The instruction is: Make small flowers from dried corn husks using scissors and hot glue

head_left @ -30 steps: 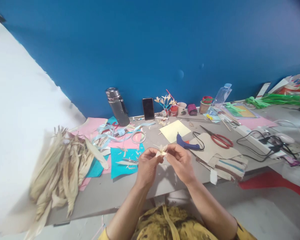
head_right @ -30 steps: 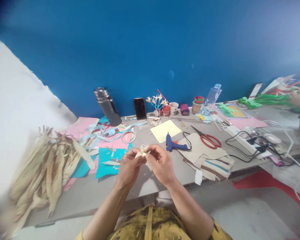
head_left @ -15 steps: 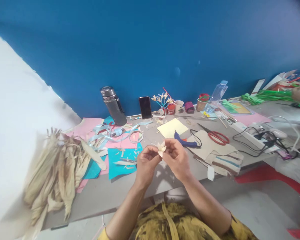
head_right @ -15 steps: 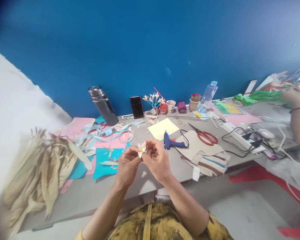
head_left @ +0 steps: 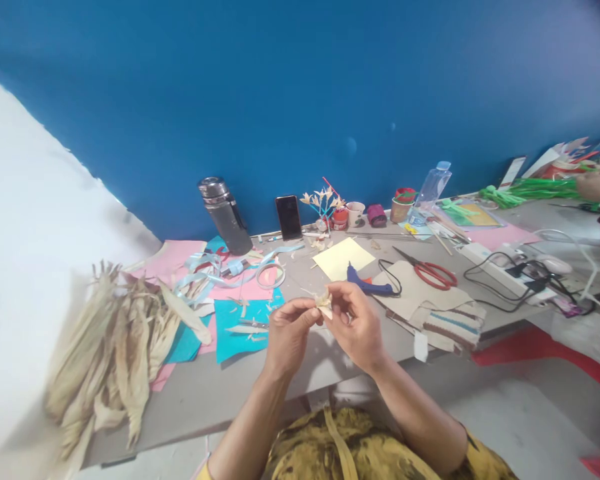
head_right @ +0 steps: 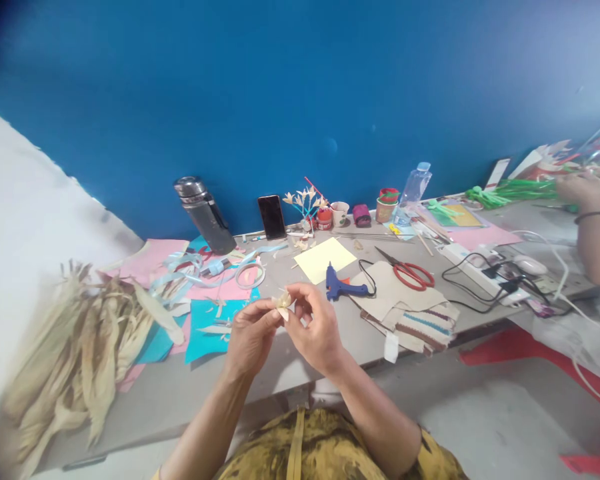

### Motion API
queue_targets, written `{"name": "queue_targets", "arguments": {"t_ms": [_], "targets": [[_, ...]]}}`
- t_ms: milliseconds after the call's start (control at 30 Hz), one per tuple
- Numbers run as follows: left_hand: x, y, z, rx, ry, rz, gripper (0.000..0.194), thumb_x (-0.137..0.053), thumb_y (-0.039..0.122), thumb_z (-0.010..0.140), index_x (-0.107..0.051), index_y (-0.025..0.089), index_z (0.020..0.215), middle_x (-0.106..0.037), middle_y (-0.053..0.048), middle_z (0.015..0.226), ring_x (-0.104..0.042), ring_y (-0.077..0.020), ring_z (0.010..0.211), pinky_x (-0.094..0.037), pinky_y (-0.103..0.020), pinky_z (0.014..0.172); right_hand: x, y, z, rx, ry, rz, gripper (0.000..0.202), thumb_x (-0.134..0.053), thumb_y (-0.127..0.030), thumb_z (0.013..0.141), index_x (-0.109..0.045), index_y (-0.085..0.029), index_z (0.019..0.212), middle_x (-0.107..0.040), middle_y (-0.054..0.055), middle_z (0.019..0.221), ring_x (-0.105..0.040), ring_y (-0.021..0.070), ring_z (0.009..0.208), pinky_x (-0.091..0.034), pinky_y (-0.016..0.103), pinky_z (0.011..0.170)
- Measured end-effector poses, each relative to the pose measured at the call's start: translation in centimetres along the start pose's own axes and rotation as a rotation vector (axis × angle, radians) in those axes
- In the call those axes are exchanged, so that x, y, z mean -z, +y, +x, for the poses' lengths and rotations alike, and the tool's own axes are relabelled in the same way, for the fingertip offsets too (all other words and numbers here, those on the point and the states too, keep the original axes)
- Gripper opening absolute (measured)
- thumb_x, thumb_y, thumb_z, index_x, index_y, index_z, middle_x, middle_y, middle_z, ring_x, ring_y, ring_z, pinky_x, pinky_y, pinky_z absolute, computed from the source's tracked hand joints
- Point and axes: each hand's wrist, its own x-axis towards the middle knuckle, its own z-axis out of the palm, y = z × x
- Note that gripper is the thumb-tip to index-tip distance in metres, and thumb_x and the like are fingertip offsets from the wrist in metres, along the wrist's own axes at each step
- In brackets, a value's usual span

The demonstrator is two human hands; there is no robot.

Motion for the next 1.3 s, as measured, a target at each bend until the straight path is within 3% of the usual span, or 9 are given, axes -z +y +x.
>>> {"name": "queue_targets", "arguments": {"t_ms": [367, 533, 700, 833, 967, 1067, 1200, 1300], "targets": [[-0.6, -0.1, 0.4, 0.133, 0.004, -0.154, 0.026, -0.088, 0.027, 0.062, -0.067, 0.016, 0.072, -0.066, -0.001, 0.065, -0.058, -0.0113, 0.059, -0.045, -0.024, 0.061, 0.7, -0.2, 0.1, -0.064, -0.071, 0.012, 0.028, -0.065, -0.023, 0.082, -0.061, -0.022, 0.110, -0.067, 0.004, 0.090, -0.056, 0.0126, 0.065, -0.049, 0.023, 0.057], [-0.2, -0.6, 0.6, 0.080, -0.051, -0.187, 0.024, -0.087, 0.027, 0.066, -0.067, 0.015, 0.074, -0.064, -0.001, 0.064, -0.055, -0.0099, 0.059, -0.042, -0.023, 0.062, 1.2, 0.3, 0.8, -0.162, -0.083, 0.134, 0.023, -0.065, -0.036, 0.087, -0.066, -0.020, 0.103, -0.067, 0.004, 0.086, -0.056, 0.0130, 0.066, -0.047, 0.024, 0.059], [-0.4, -0.2, 0.5, 0.048, -0.113, -0.147, 0.025, -0.085, 0.031, 0.068, -0.067, 0.015, 0.072, -0.063, -0.001, 0.064, -0.055, -0.0121, 0.062, -0.043, -0.027, 0.067, 1.1, 0.3, 2.0, -0.268, -0.197, 0.306, 0.037, -0.062, -0.052, 0.089, -0.068, -0.016, 0.086, -0.060, 0.001, 0.067, -0.037, 0.0079, 0.050, -0.029, 0.023, 0.046], [-0.5, 0.1, 0.4, 0.018, -0.145, -0.102, 0.026, -0.084, 0.033, 0.069, -0.065, 0.016, 0.071, -0.063, -0.002, 0.067, -0.055, -0.0130, 0.064, -0.044, -0.029, 0.071, 0.6, -0.1, 2.4, -0.293, -0.249, 0.392, 0.039, -0.063, -0.052, 0.088, -0.064, -0.016, 0.074, -0.056, 0.000, 0.058, -0.040, 0.0081, 0.049, -0.026, 0.024, 0.047], [-0.6, 0.2, 0.5, -0.001, -0.121, -0.103, 0.030, -0.086, 0.038, 0.066, -0.065, 0.017, 0.070, -0.063, -0.001, 0.065, -0.056, -0.0136, 0.063, -0.046, -0.030, 0.072, 0.5, 0.0, 2.4, -0.317, -0.221, 0.399, 0.036, -0.066, -0.050, 0.087, -0.064, -0.016, 0.074, -0.060, 0.001, 0.060, -0.039, 0.0075, 0.048, -0.026, 0.023, 0.045], [-0.5, 0.1, 0.8, 0.016, -0.083, -0.140, 0.029, -0.087, 0.036, 0.065, -0.065, 0.017, 0.069, -0.064, -0.001, 0.063, -0.058, -0.0137, 0.064, -0.047, -0.029, 0.071, 0.7, 0.2, 2.2, -0.317, -0.198, 0.360, 0.030, -0.070, -0.046, 0.083, -0.065, -0.017, 0.076, -0.062, 0.001, 0.062, -0.042, 0.0082, 0.049, -0.030, 0.022, 0.045], [-0.3, -0.1, 1.2, 0.081, -0.055, -0.205, 0.025, -0.088, 0.031, 0.064, -0.069, 0.016, 0.071, -0.067, -0.001, 0.065, -0.060, -0.0114, 0.063, -0.048, -0.027, 0.070, 0.9, 0.1, 2.0, -0.287, -0.217, 0.285, 0.021, -0.075, -0.036, 0.078, -0.067, -0.017, 0.084, -0.066, 0.002, 0.069, -0.059, 0.0138, 0.063, -0.046, 0.025, 0.059], [-0.3, -0.2, 1.3, 0.133, -0.037, -0.218, 0.025, -0.090, 0.028, 0.061, -0.070, 0.017, 0.072, -0.070, -0.001, 0.071, -0.062, -0.0114, 0.063, -0.050, -0.027, 0.070, 0.9, 0.0, 1.9, -0.264, -0.186, 0.205, 0.019, -0.076, -0.033, 0.076, -0.067, -0.018, 0.084, -0.064, 0.001, 0.070, -0.060, 0.0143, 0.065, -0.048, 0.026, 0.061]]}}
